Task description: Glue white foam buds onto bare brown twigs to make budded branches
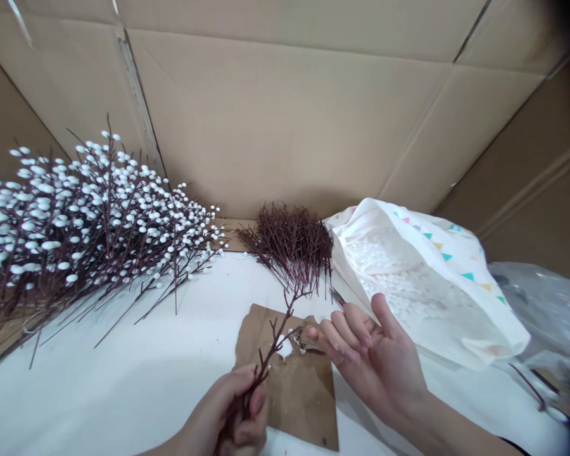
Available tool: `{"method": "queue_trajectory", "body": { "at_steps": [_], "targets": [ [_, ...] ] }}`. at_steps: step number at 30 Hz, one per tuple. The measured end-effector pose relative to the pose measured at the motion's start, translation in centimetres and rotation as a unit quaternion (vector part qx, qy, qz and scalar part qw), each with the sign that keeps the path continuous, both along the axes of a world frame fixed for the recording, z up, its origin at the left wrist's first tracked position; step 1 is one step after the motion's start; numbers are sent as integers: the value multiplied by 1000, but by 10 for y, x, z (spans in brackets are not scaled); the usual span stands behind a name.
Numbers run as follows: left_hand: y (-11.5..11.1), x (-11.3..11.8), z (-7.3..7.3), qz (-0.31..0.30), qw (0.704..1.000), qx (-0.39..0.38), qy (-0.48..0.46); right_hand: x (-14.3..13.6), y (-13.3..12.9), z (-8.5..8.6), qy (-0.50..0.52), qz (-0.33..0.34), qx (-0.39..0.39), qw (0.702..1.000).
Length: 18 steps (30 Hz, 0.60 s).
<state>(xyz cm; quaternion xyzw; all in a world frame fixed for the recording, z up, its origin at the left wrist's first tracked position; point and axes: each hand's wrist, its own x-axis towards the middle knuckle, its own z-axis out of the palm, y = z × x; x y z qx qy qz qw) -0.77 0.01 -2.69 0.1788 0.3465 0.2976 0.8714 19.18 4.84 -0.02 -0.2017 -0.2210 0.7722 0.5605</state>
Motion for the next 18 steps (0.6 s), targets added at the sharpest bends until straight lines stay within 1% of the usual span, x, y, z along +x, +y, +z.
{"method": "queue_trajectory", "body": {
  "at_steps": [3, 6, 9, 11, 12, 13, 14, 15, 16, 17, 18],
  "targets": [
    [1, -2, -3, 30, 998, 42, 31, 3, 2, 0, 16, 6, 9, 1000],
    [2, -3, -9, 65, 993, 85, 57, 4, 2, -1, 54, 19, -4, 998],
    [3, -3, -16, 60, 988, 126, 58, 4, 2, -3, 69, 24, -2, 997],
    [3, -2, -19, 68, 985, 137, 73, 5, 2, -3, 29, 14, 41, 999],
    [3, -2, -19, 85, 984, 133, 85, 6, 2, -2, -14, 6, 87, 996],
    [3, -1, -18, 105, 982, 125, 97, 7, 2, -1, -77, 0, 157, 984],
    [3, -1, -17, 126, 979, 116, 107, 9, 3, 0, -158, -11, 255, 954],
    [3, -1, -15, 140, 978, 107, 114, 12, 4, 1, -247, -29, 372, 894],
    [3, -1, -14, 150, 976, 99, 121, 14, 5, 1, -334, -59, 495, 800],
    [3, -1, -12, 156, 975, 93, 127, 16, 6, 0, -407, -100, 603, 679],
    [3, -1, -11, 157, 975, 89, 131, 18, 8, -2, -457, -143, 682, 553]
  ]
}}
